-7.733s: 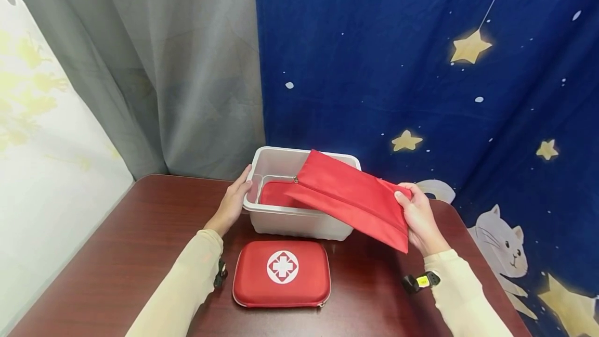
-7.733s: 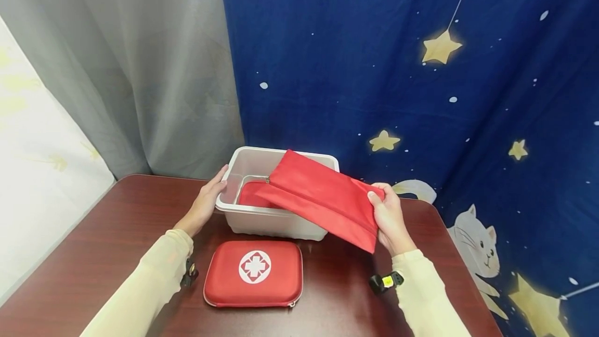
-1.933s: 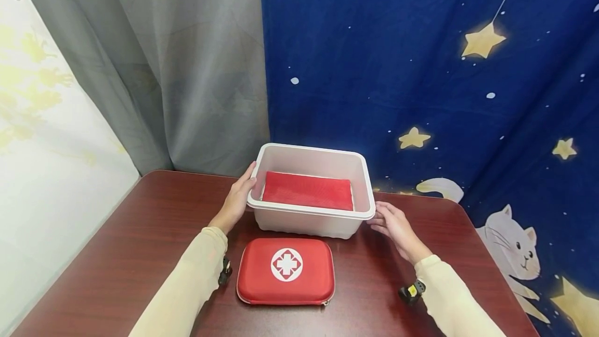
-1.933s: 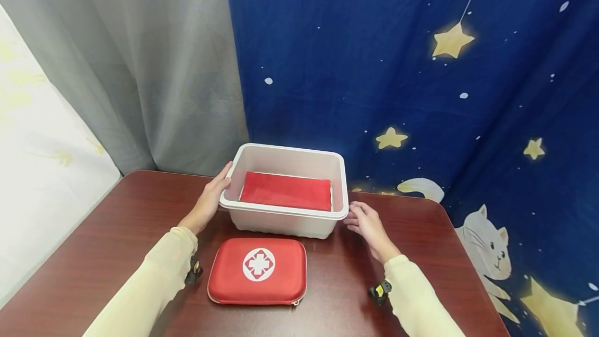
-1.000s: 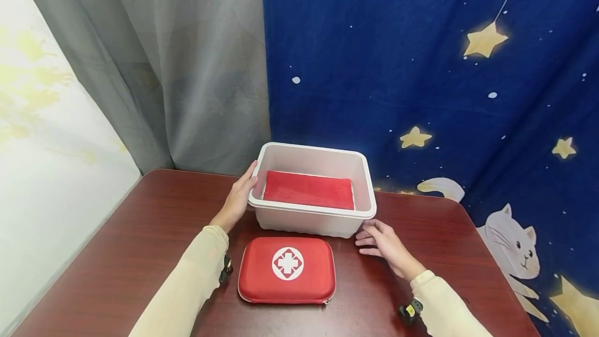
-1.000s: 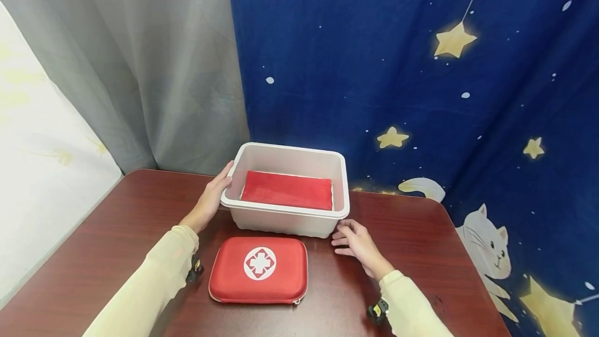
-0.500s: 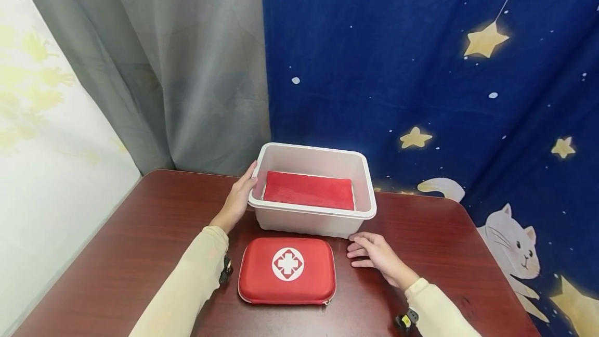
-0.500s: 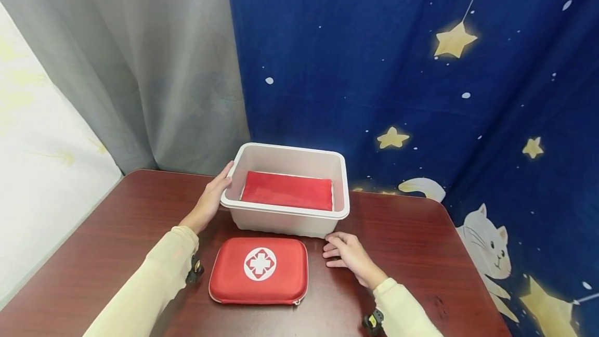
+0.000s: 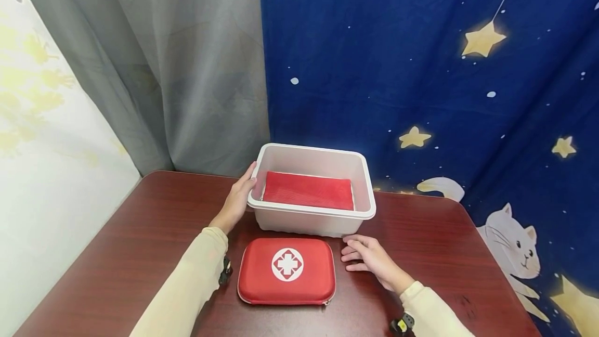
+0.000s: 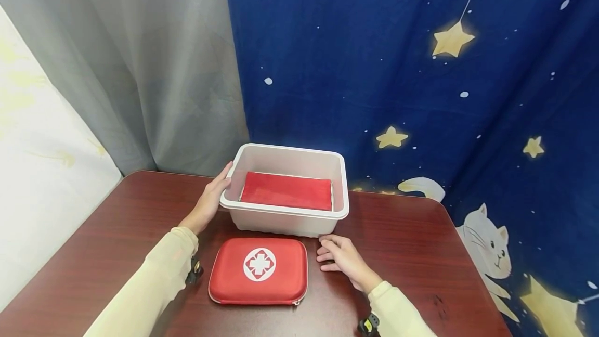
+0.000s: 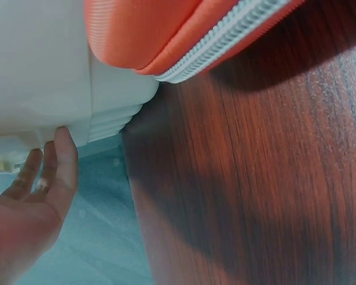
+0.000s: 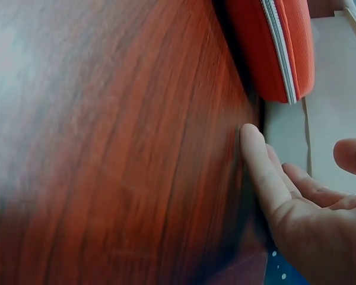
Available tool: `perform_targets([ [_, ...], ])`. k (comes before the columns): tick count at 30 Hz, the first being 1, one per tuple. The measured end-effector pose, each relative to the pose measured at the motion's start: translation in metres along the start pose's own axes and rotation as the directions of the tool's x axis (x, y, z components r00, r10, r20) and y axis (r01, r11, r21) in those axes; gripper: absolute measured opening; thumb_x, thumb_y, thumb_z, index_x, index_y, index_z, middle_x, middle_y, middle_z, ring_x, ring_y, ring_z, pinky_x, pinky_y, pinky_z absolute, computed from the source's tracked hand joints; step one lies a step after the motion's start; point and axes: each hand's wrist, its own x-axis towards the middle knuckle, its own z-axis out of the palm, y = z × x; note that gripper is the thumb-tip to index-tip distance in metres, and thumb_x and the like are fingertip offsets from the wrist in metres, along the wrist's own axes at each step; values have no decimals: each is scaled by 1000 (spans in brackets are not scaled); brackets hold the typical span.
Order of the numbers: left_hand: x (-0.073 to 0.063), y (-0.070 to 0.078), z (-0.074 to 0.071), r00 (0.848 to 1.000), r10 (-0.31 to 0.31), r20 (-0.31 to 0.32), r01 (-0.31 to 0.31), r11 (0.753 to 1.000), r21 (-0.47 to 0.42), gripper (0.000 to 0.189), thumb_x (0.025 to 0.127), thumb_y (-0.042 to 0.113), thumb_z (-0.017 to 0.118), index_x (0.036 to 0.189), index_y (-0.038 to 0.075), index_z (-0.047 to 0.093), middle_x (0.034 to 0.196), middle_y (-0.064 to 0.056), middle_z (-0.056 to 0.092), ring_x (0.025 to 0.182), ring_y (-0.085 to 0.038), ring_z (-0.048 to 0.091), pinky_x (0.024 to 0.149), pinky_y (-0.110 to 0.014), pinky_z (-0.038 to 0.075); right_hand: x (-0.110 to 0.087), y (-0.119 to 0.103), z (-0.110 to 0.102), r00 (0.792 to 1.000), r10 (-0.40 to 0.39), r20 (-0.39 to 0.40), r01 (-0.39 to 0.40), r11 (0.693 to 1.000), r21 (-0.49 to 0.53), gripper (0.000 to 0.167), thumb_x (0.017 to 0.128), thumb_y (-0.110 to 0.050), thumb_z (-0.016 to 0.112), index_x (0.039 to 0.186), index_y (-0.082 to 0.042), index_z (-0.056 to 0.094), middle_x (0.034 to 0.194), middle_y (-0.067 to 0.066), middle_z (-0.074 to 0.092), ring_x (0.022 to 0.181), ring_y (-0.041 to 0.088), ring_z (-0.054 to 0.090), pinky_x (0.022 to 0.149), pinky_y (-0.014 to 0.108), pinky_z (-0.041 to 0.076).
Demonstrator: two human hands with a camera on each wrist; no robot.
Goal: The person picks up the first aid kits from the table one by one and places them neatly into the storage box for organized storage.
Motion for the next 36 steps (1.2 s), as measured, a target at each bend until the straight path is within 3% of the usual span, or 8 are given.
perform_targets([
  [5, -1, 0, 1, 1000, -24, 5, 24, 1000, -3, 54, 108, 27, 32, 161, 22, 20, 166, -4, 17, 150, -27, 18, 116, -57, 25, 1, 1, 6, 1000, -7, 13, 7, 1000, -22, 51, 104, -20, 48, 137, 18, 41, 111, 27, 64, 98, 28, 67, 81, 42, 59],
  [14, 0, -1, 0, 1000, -28, 4, 28, 1000, -6, 54, 108, 27, 31, 161, 22, 20, 166, -4, 17, 150, -28, 19, 113, -60, 28, 4, 0, 16, 1000, -15, 26, 16, 999, -33, 54, 103, -21, 50, 139, 18, 40, 110, 21, 65, 96, 23, 67, 82, 41, 58],
  [23, 0, 0, 0, 1000, 7, 5, -7, 1000, 2, 54, 108, 25, 31, 161, 20, 19, 166, -5, 17, 151, -27, 16, 119, -54, 17, 6, -1, 25, 998, -37, 53, 40, 998, -51, 56, 101, -22, 53, 140, 17, 40, 110, 17, 67, 93, 22, 69, 83, 41, 58],
  [29, 2, -1, 0, 1000, 5, 2, -5, 1000, 16, 54, 108, 26, 32, 160, 18, 20, 166, -5, 18, 151, -26, 16, 119, -54, 17, 7, 0, 29, 997, -53, 64, 58, 995, -78, 55, 100, -20, 56, 140, 16, 42, 109, 14, 68, 88, 19, 68, 79, 36, 58],
  [36, 1, -2, 0, 1000, -28, 0, 28, 1000, 0, 54, 108, 29, 32, 160, 24, 21, 165, -4, 19, 149, -28, 21, 113, -58, 28, 6, 2, 35, 996, -73, 52, 81, 984, -160, 58, 99, -22, 60, 142, 13, 43, 117, 19, 66, 85, 19, 67, 75, 33, 58],
])
